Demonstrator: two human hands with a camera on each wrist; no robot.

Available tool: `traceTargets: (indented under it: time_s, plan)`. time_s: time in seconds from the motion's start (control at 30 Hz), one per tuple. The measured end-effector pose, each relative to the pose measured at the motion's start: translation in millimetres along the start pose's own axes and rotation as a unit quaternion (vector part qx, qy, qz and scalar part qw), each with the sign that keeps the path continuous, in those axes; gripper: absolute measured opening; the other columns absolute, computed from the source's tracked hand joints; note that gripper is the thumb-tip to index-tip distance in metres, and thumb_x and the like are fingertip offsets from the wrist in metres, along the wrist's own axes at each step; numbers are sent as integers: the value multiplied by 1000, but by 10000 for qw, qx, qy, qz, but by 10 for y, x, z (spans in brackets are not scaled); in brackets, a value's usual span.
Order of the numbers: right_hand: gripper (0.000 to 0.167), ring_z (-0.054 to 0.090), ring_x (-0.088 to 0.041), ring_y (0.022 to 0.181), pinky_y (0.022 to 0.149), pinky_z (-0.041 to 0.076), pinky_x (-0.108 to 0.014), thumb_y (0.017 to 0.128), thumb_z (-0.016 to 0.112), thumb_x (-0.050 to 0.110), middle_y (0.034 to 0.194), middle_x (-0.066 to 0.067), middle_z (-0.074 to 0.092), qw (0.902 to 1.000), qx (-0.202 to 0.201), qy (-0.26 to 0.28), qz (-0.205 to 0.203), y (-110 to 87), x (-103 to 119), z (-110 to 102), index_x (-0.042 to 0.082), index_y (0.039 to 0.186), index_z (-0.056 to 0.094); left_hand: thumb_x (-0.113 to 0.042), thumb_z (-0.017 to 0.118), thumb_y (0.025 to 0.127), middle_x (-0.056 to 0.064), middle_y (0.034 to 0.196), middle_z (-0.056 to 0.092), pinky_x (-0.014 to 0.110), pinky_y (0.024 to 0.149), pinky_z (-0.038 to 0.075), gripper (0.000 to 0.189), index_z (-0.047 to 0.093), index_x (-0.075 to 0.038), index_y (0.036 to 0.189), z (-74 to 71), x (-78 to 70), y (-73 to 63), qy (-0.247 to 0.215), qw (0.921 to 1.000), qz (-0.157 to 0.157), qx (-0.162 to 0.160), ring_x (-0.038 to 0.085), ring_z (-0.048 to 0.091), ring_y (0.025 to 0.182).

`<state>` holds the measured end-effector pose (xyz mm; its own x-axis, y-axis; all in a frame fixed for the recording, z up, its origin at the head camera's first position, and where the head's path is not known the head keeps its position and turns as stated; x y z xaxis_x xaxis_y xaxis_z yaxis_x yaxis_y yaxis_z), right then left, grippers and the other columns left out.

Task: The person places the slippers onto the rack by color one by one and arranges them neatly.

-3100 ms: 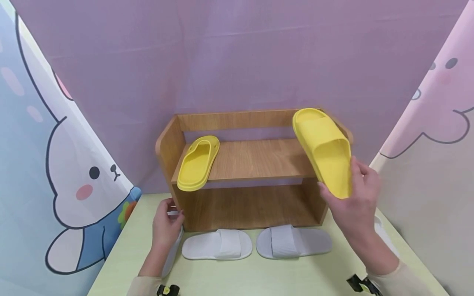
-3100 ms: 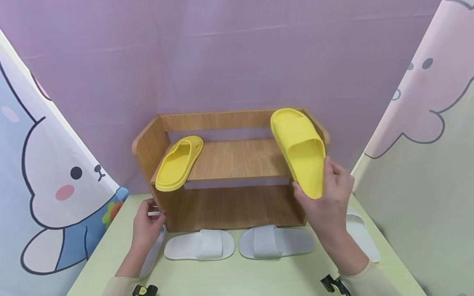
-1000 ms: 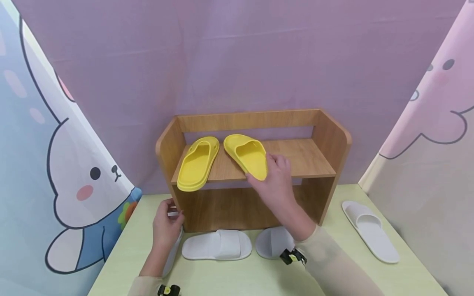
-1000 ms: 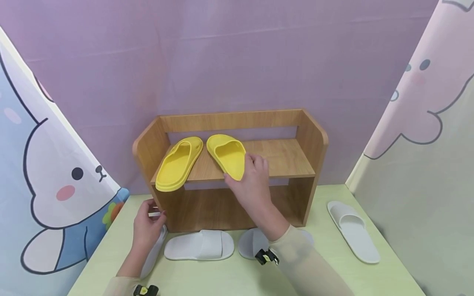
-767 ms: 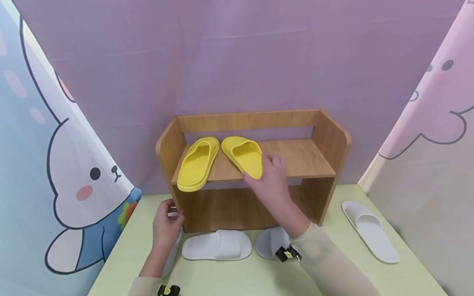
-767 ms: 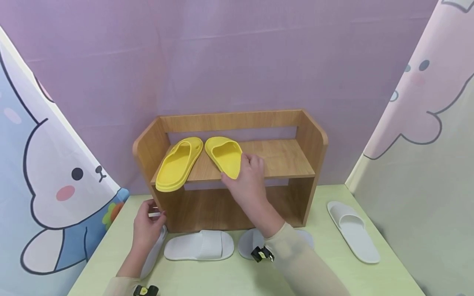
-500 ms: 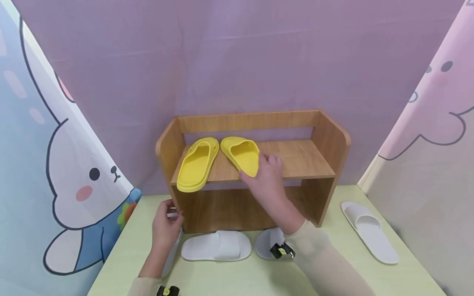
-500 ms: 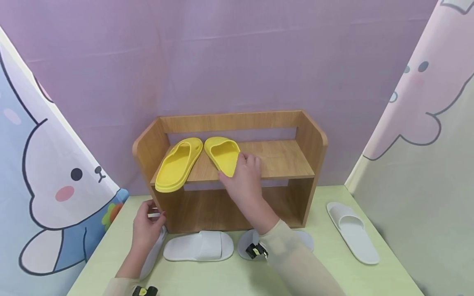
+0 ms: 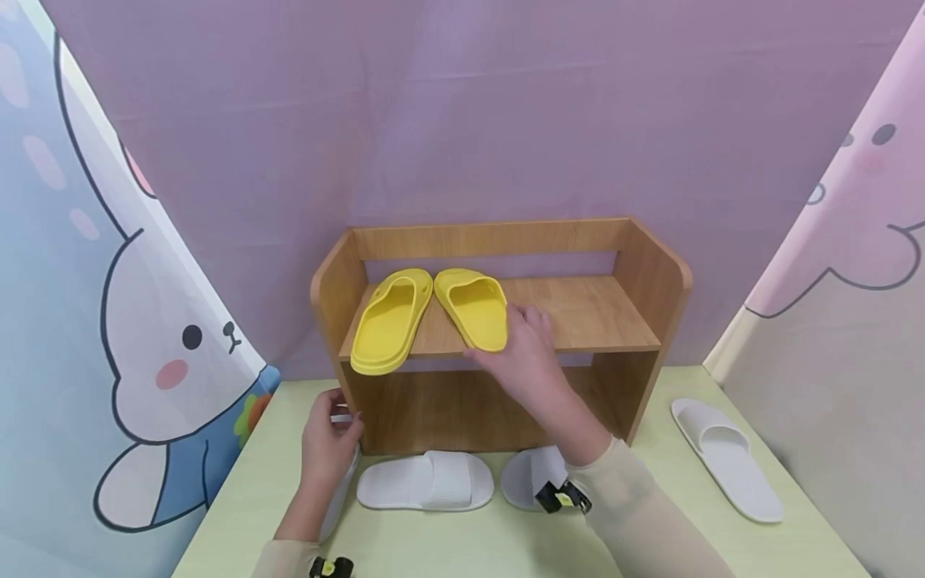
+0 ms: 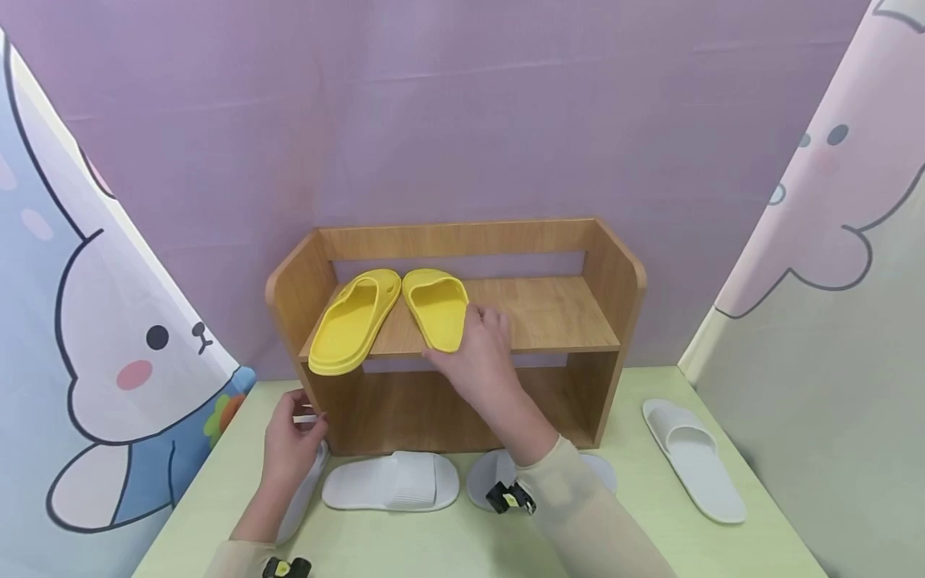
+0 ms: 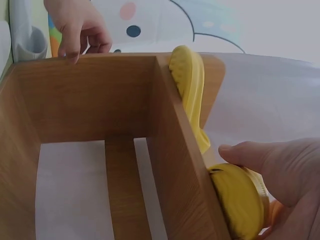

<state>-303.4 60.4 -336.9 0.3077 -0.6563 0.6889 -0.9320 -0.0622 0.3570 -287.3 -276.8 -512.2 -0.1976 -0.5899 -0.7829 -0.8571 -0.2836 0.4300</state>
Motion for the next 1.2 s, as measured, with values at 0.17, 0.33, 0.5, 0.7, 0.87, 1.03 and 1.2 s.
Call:
traceTargets:
  time_s: [0.17, 0.33, 0.5, 0.7, 0.87, 1.03, 1.2]
  plan:
    - [92, 44, -36, 139, 110, 53, -54, 85, 98, 33, 154, -18, 50, 9994, 279, 177, 82, -77, 52, 1, 2, 158, 53, 3, 77, 96, 15, 127, 66, 54, 92, 66, 51, 56, -3, 142, -5, 4, 3, 32, 10000, -24, 32, 34, 71, 113]
    - [84, 47, -35, 134, 106, 55, -51, 87, 96, 31, 150, -18, 54, 9993, 353, 154, 20, -161, 98, 10, 4, 154, 55, 3, 78, 96, 14, 126, 66, 47, 90, 67, 51, 56, -3, 141, 4, 16, 1, 62, 10000, 29, 16, 33, 72, 112]
    - [74, 49, -34, 130, 101, 55, -48, 90, 94, 31, 145, -15, 57, 9988, 374, 229, -197, -211, 132, 45, 5, 149, 58, 4, 77, 95, 15, 125, 66, 49, 90, 67, 51, 56, -3, 141, 3, 12, -4, 59, 10000, 41, -5, 34, 71, 112]
    - [71, 50, -34, 132, 103, 54, -50, 90, 95, 31, 142, -15, 59, 9979, 343, 311, -452, -230, 148, 92, 5, 146, 60, 3, 77, 96, 15, 126, 66, 50, 91, 67, 50, 56, -3, 141, -6, -13, -3, 70, 10000, 15, 2, 34, 71, 113]
    - [77, 49, -31, 133, 108, 54, -51, 89, 96, 34, 144, -12, 57, 9978, 333, 456, -349, -246, 162, 115, 6, 151, 59, 2, 77, 97, 15, 127, 66, 49, 91, 67, 50, 55, -3, 142, -8, -23, -4, 95, 10000, -4, 25, 34, 71, 114]
    - [86, 49, -28, 131, 107, 55, -47, 85, 98, 38, 142, -9, 54, 9982, 252, 478, -277, -244, 191, 138, 3, 152, 57, 2, 77, 97, 15, 127, 66, 49, 91, 67, 50, 55, -3, 142, -18, -35, -5, 69, 10000, -23, 33, 34, 71, 114]
    - [88, 51, -27, 126, 104, 55, -45, 81, 101, 42, 134, -8, 56, 9983, 74, 373, -451, -203, 193, 182, 2, 147, 58, 2, 77, 97, 15, 127, 66, 47, 91, 67, 50, 55, -2, 142, -21, -36, -2, 65, 10000, 2, 40, 34, 71, 114]
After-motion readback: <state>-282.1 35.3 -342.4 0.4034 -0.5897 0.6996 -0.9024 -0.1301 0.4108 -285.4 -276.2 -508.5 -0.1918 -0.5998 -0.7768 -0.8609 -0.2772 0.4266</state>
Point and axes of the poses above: each hand's wrist, its own y-axis towards the middle knuckle, its own z-axis out of the palm, x = y × z, the point moved 2 cm from there along y, towards the middle knuckle
